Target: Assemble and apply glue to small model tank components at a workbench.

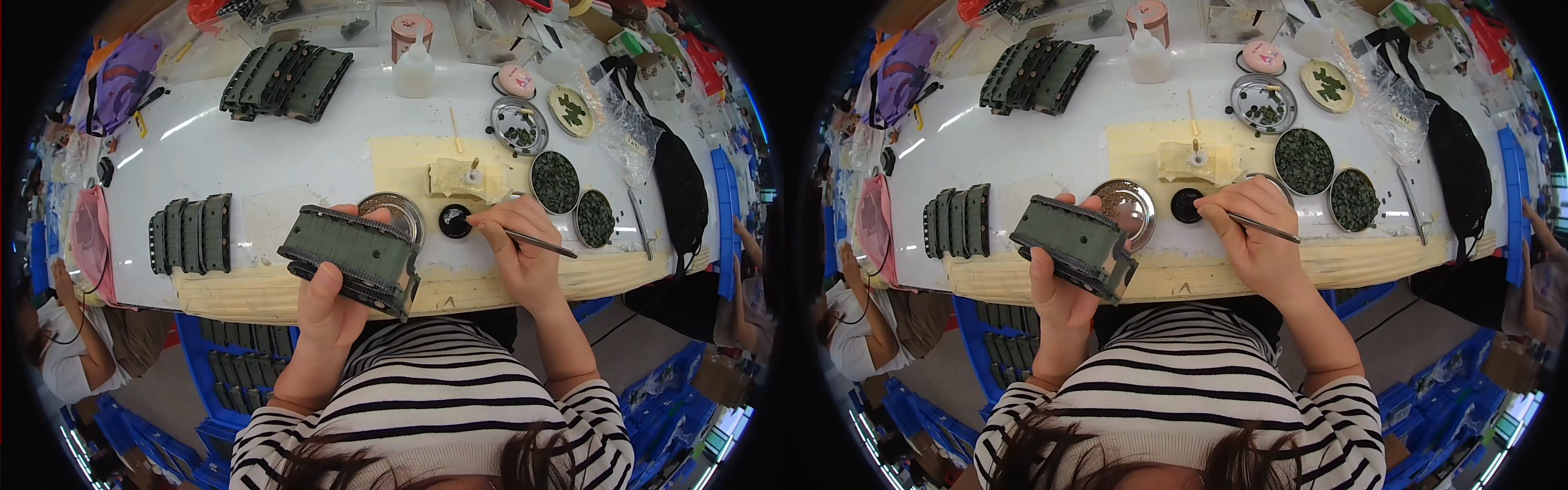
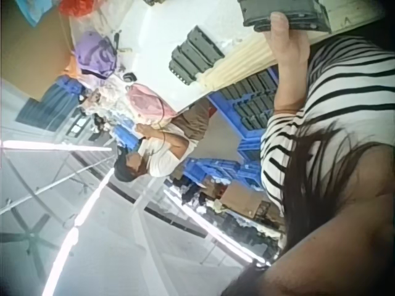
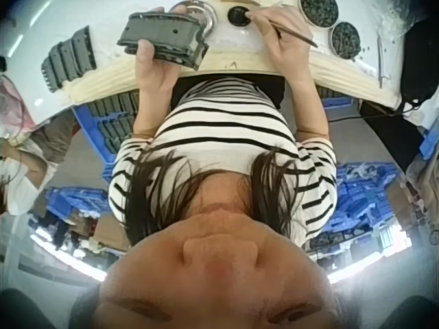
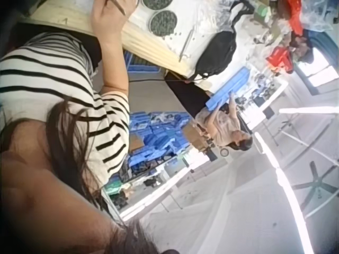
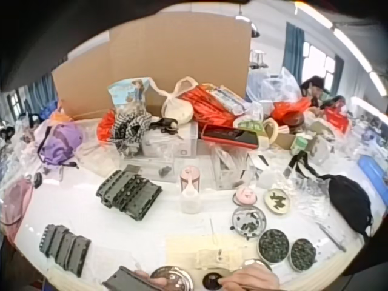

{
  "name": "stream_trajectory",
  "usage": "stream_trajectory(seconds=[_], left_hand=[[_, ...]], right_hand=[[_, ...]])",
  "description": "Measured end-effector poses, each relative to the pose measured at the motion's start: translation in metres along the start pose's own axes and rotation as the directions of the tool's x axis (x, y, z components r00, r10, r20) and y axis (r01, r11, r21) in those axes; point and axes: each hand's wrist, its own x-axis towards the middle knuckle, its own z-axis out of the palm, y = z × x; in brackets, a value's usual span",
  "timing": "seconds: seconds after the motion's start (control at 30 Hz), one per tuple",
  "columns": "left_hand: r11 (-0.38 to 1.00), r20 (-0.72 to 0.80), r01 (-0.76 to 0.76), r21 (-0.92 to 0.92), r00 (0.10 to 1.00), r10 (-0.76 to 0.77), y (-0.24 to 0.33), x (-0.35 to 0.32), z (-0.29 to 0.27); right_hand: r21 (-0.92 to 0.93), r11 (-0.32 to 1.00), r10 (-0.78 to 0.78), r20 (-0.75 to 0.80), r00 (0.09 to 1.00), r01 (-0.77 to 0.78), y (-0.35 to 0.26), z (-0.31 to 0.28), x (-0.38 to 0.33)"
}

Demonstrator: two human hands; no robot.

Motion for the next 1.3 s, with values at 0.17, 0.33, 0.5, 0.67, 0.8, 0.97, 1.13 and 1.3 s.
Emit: stream_trajectory(seconds=[0.17, 0.33, 0.5, 0.67, 0.8, 0.97, 1.13, 1.3], left_hand=[[0.999, 0.04, 0.005, 0.039, 0.999, -0.006, -0.003, -0.001, -0.009], [0.997, 0.055, 0.024, 0.077, 0.998, -0.028, -0.001, -0.002, -0.007], [0.991, 0.034, -0.001, 0.137, 0.999, -0.004, 0.002, -0.001, -0.001], [0.993, 0.026, -0.003, 0.118, 1.0, 0.0, -0.002, 0.001, -0.004], [0.994, 0.053, 0.012, 0.105, 0.998, -0.018, -0.004, 0.001, -0.002], [1.0, 0.029, -0.002, -0.018, 1.0, 0.003, -0.005, 0.0, 0.007], [1.0, 0.046, -0.023, 0.02, 0.999, 0.022, -0.005, 0.002, 0.005], [0.999, 0.057, -0.038, 0.024, 0.998, 0.037, -0.005, 0.001, 0.005]], right_hand=[[-0.001, 1.0, -0.011, 0.0, 1.0, 0.011, 0.001, 0.001, 0.0], [-0.011, 1.0, -0.013, 0.01, 1.0, 0.013, 0.0, 0.001, 0.0], [-0.019, 1.0, -0.022, 0.016, 1.0, 0.022, -0.001, -0.001, 0.001], [0.255, 0.966, -0.014, -0.086, 0.996, 0.036, -0.02, -0.016, 0.001], [0.443, 0.894, -0.073, -0.002, 0.997, 0.067, -0.043, -0.017, 0.012], [0.581, 0.813, -0.042, 0.027, 0.999, 0.018, -0.042, -0.001, 0.012], [0.525, 0.851, -0.06, 0.077, 0.995, 0.011, -0.041, -0.002, 0.013], [0.487, 0.873, -0.079, 0.09, 0.993, 0.025, -0.042, -0.002, 0.015]])
